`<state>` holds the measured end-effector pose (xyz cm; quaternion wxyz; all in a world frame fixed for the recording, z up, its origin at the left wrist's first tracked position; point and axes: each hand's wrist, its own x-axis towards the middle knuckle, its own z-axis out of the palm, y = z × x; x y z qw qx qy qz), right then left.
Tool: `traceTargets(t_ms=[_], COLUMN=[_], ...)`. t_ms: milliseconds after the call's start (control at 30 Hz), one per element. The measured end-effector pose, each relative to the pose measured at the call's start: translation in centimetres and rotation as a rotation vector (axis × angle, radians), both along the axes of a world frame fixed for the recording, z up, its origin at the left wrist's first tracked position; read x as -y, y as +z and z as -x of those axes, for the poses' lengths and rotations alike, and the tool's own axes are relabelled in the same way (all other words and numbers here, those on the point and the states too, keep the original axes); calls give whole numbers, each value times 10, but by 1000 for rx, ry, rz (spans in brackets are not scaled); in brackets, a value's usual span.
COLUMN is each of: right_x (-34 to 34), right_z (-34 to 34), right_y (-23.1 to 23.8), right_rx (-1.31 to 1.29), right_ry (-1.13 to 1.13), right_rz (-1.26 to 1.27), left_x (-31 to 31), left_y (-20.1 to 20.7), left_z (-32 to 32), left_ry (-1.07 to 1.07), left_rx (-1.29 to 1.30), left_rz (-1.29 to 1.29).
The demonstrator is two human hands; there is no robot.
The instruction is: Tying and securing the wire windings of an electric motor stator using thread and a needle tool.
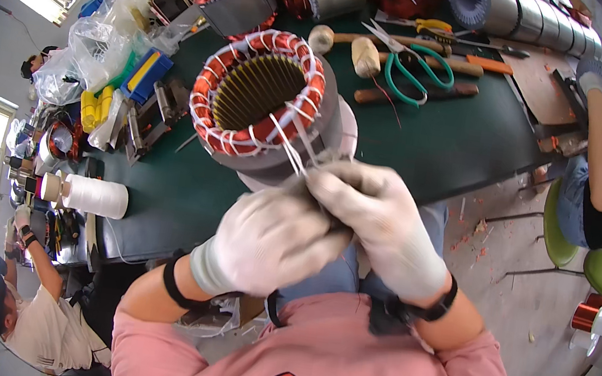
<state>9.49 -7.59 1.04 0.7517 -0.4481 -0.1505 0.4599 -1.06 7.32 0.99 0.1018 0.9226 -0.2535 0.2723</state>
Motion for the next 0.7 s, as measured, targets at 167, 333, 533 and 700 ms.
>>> traceTargets(t_ms=[167,333,533,700], right_x=[13,-21,-28,-34], right_z=[-21,19,3,15], right_y=[2,-16,-56,-67], right_rx=[1187,121,586,747], right_ry=[-167,-109,-47,-169], right_rz=[-213,-331,-353,-407], left_x=[-41,-50,-56,-39], left_y=[32,9,21,28], left_z=[-34,-31,-29,-27], left_ry=[364,364,303,459], left_rx=[206,176,87,-38], left_rz=[10,-25,2,340])
